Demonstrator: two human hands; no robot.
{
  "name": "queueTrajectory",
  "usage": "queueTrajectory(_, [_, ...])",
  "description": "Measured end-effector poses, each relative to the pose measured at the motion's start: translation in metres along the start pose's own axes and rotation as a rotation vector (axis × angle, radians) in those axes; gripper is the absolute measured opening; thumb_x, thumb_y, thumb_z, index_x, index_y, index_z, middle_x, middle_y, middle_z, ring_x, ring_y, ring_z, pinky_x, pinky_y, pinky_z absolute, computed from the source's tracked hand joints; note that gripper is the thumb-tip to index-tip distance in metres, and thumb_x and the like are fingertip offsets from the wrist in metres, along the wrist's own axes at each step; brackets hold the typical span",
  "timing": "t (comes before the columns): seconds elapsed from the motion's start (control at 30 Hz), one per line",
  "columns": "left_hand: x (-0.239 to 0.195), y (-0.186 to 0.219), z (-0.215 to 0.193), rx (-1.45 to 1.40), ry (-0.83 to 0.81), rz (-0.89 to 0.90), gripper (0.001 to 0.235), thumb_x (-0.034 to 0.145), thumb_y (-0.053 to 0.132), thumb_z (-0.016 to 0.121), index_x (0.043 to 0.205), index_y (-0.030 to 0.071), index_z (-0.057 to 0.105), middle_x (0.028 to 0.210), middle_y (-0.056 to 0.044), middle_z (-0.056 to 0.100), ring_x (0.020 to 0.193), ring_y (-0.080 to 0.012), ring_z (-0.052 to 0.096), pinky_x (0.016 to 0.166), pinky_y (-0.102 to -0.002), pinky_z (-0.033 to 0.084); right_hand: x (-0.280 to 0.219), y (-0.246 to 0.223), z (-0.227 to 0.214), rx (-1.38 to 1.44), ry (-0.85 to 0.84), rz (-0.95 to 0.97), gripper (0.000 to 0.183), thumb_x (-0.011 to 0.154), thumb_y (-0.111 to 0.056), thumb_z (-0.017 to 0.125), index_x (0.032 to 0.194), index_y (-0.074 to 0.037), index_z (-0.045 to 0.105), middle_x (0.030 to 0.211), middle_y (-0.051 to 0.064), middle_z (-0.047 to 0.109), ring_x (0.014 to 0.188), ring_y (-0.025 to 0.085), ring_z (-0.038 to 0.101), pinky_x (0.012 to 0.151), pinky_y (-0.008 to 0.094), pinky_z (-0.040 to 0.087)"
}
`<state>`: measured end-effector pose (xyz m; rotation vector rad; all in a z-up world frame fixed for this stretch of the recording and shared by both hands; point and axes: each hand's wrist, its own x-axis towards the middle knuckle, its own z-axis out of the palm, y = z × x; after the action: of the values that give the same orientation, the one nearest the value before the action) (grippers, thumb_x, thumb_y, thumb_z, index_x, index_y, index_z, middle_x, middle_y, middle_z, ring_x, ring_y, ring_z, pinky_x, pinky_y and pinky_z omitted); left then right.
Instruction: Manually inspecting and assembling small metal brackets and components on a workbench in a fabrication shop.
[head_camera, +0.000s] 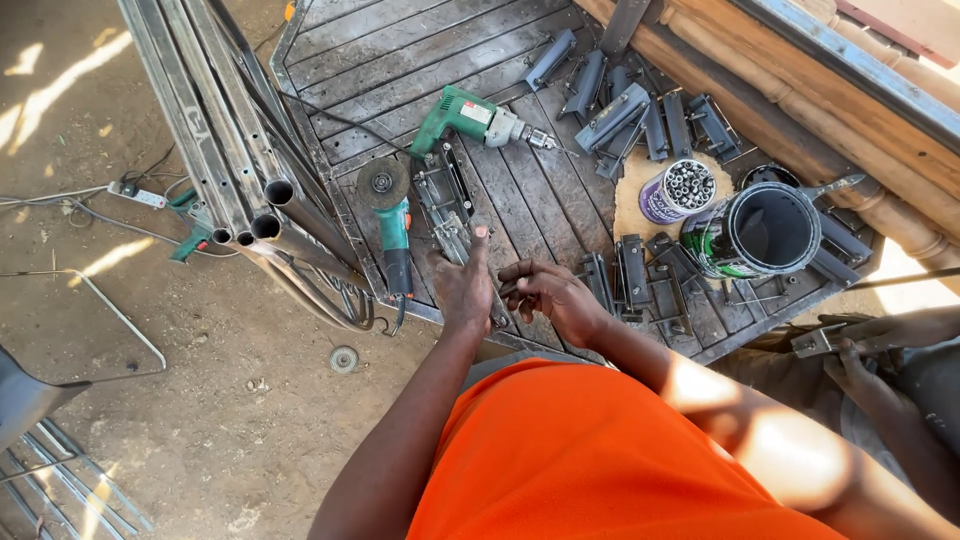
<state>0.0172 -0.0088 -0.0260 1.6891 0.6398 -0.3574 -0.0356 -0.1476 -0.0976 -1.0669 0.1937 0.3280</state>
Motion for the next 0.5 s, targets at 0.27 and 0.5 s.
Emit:
queueTrajectory(0.27, [-0.001, 0.004, 0.003, 0.005, -0.008, -0.01, 0.104, 0.089, 0.065, 0.066, 0.155, -0.001, 0.021, 0.146, -0.042, 0.039, 0.14, -0.0532, 0.043, 0.112, -0.061, 0.041, 0.001, -0.008, 0.002, -0.012, 0.022, 0.02, 0.04, 0.085, -0.001, 0.052, 0.121, 0.009, 0.067, 0.099, 0.023, 0.072, 0.086, 0.029, 0.07, 0.066, 0.038, 0.059])
queueTrajectory(0.5, [0.009, -0.004, 0.009, 0.093, -0.055, 0.012, 0.109, 0.093, 0.075, 0.052, 0.158, -0.002, 0.01, 0.151, -0.045, 0.031, 0.146, -0.0563, 0.032, 0.116, -0.067, 0.033, 0.008, -0.02, 0.009, -0.084, 0.153, 0.074, 0.032, 0.107, -0.024, 0.055, 0.115, 0.004, 0.07, 0.091, 0.019, 0.071, 0.077, 0.025, 0.068, 0.058, 0.033, 0.055])
